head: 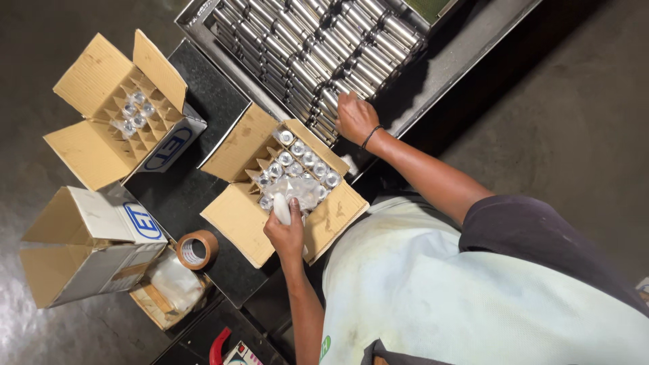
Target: The person picks cylindrical metal objects from a tray, wipes them with a white cloth, and places them into a cardboard box with dividers. After filling the box, the person closes the flaps and seals the box with brown packing tape.
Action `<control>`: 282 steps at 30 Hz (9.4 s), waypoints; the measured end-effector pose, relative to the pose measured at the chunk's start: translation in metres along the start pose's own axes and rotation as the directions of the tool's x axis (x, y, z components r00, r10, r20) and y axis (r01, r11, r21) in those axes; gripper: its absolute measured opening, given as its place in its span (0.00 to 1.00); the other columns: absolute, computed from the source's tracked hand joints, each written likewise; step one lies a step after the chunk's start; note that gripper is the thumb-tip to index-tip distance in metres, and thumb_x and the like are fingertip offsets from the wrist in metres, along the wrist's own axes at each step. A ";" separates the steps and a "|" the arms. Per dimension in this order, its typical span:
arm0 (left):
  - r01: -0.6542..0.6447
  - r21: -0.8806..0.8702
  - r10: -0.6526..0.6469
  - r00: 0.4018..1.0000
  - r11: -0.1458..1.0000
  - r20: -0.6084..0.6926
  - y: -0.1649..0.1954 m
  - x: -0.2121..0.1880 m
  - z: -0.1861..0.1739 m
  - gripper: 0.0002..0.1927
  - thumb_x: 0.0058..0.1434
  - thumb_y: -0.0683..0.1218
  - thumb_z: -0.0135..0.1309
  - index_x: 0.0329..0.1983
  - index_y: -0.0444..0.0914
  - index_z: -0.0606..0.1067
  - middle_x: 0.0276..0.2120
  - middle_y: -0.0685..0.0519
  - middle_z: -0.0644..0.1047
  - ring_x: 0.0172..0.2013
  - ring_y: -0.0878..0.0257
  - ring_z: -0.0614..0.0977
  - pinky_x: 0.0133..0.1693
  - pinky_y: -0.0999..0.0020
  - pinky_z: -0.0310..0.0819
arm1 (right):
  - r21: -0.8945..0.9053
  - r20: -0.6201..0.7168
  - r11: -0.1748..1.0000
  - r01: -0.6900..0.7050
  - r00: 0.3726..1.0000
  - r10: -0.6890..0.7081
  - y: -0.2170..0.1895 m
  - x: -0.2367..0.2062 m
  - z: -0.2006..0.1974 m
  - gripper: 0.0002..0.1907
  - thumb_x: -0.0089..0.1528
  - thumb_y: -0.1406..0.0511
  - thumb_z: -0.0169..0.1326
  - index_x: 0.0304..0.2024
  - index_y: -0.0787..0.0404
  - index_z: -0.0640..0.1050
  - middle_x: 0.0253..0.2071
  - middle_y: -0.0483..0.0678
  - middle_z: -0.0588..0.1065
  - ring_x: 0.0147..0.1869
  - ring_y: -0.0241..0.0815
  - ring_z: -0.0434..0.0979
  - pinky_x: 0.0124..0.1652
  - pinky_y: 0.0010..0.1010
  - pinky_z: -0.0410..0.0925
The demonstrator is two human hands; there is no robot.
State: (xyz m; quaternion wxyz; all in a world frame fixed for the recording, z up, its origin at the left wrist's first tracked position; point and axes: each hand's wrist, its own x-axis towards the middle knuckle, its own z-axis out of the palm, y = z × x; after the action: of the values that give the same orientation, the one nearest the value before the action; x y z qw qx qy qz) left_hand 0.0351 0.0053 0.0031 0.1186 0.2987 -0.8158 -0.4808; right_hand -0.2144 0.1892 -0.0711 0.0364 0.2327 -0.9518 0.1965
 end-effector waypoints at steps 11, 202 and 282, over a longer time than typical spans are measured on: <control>0.197 -0.318 -0.204 0.979 0.927 0.010 -0.023 0.004 0.014 0.14 0.67 0.50 0.56 0.38 0.32 0.77 0.22 0.51 0.78 0.20 0.64 0.78 0.24 0.66 0.73 | 0.800 0.600 0.256 -0.543 0.725 -0.339 -0.056 -0.078 -0.019 0.22 0.69 0.56 0.41 0.41 0.68 0.77 0.21 0.42 0.73 0.19 0.30 0.75 0.21 0.21 0.69; 0.322 -0.908 -0.271 0.930 0.267 0.249 -0.082 0.003 -0.024 0.05 0.73 0.45 0.43 0.40 0.41 0.67 0.21 0.53 0.68 0.16 0.69 0.65 0.21 0.73 0.61 | 0.746 0.666 0.418 -0.518 0.570 -0.482 -0.114 -0.089 0.027 0.27 0.66 0.55 0.53 0.63 0.63 0.71 0.58 0.56 0.75 0.61 0.48 0.76 0.60 0.39 0.70; 0.209 -0.379 -0.096 0.950 0.902 0.296 -0.035 0.011 0.029 0.08 0.59 0.46 0.64 0.32 0.35 0.82 0.21 0.51 0.79 0.20 0.64 0.78 0.24 0.66 0.71 | 0.944 0.149 0.325 0.058 0.802 -0.578 -0.096 -0.074 -0.064 0.26 0.64 0.69 0.58 0.65 0.64 0.71 0.43 0.54 0.72 0.44 0.45 0.75 0.40 0.37 0.71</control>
State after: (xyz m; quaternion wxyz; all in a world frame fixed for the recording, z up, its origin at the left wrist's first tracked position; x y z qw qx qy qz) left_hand 0.0257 0.0070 -0.0420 0.0272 0.2628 -0.6806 -0.6834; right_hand -0.1063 0.1678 0.0102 -0.2855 0.4424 -0.5947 0.6075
